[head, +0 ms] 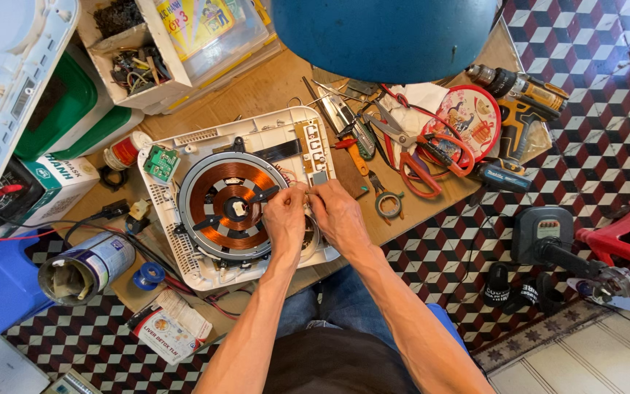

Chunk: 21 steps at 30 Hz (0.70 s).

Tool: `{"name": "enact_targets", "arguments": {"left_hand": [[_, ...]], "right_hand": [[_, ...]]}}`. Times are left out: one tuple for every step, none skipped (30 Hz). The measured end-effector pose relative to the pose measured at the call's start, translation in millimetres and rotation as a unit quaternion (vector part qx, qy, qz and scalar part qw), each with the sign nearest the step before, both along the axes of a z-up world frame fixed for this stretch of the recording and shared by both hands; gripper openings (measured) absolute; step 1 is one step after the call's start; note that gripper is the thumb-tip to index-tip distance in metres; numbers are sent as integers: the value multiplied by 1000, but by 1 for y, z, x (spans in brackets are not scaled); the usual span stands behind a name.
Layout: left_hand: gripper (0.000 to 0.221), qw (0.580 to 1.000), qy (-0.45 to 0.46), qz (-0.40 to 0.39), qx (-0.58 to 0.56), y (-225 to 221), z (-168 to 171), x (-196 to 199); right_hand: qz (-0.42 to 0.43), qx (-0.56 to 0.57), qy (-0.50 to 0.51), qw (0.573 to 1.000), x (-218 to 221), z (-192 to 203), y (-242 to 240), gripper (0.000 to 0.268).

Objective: The person works on a disassembled induction cooktop, stripping and twisting wires, then uses a cordless drill to fasten screws on the cooktop's internal frame.

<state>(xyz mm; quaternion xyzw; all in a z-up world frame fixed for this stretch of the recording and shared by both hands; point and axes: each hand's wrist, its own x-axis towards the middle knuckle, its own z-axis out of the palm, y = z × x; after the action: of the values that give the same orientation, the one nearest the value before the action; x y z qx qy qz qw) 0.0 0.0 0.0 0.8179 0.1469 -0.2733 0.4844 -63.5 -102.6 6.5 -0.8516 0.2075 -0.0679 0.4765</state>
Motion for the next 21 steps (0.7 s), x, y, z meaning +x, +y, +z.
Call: {"name": "enact_targets", "arguments": {"left_hand": [[35,1000,-7,-23,18,1,3,2],[38,998,-13,-46,35,4,6,4],[42,996,-20,-68,53,6,10,5],[44,993,-35,-91,66,9,13,5],[45,989,-50,-114,80,14,17,3],[47,984,-65,-137,94,18,20,0],[45,984,-63,-136,91,21,22,-1],[43,985,-61,-134,88,23,24,-3],[41,986,-59,-134,85,25,26,-4],[41,983,-80,-141,83,26,26,-4],[40,980,-102,-148,82,26,27,-4],[40,977,-123,-154,81,26,28,-4],[40,980,-99,-146,88,27,30,-3],[40,983,-74,-138,95,27,34,-2],[40,985,-50,-129,99,24,38,0],[39,981,-52,-153,107,21,43,0],[38,976,-55,-174,117,19,50,-1],[38,971,-58,-194,126,16,56,-2],[32,974,-83,-206,51,10,63,-6],[29,970,-108,-217,-25,4,70,-12],[31,962,-84,-250,-68,-3,77,-19]], "right_hand": [[-21,-5,-11,1000,-8,1,-3,10],[-42,-10,-22,999,-21,2,-8,10],[-62,-15,-33,997,-36,3,-14,11],[-134,-30,3,991,-49,1,-22,10],[-205,-43,39,977,-61,-3,-31,9],[-277,18,90,957,-73,-8,-43,14],[-344,79,139,925,-83,-16,-53,19],[-337,78,158,925,-90,-26,-59,23],[-330,76,177,924,-94,-38,-64,27],[-324,75,196,923,-97,-49,-68,32],[-317,45,189,929,-99,-60,-72,32],[-309,14,181,933,-100,-69,-74,31],[-303,-16,173,937,-100,-75,-74,31],[-297,-36,181,937,-99,-77,-72,28],[-292,-59,188,936,-97,-75,-71,26],[-287,-81,194,935,-95,-69,-70,23],[-280,-70,174,941,-91,-60,-68,22],[-273,-58,153,948,-90,-45,-66,22],[-264,-47,133,954,-87,-28,-63,21],[-245,-29,101,964,-84,-9,-57,20],[-230,-17,69,971,-83,11,-51,19]]}}
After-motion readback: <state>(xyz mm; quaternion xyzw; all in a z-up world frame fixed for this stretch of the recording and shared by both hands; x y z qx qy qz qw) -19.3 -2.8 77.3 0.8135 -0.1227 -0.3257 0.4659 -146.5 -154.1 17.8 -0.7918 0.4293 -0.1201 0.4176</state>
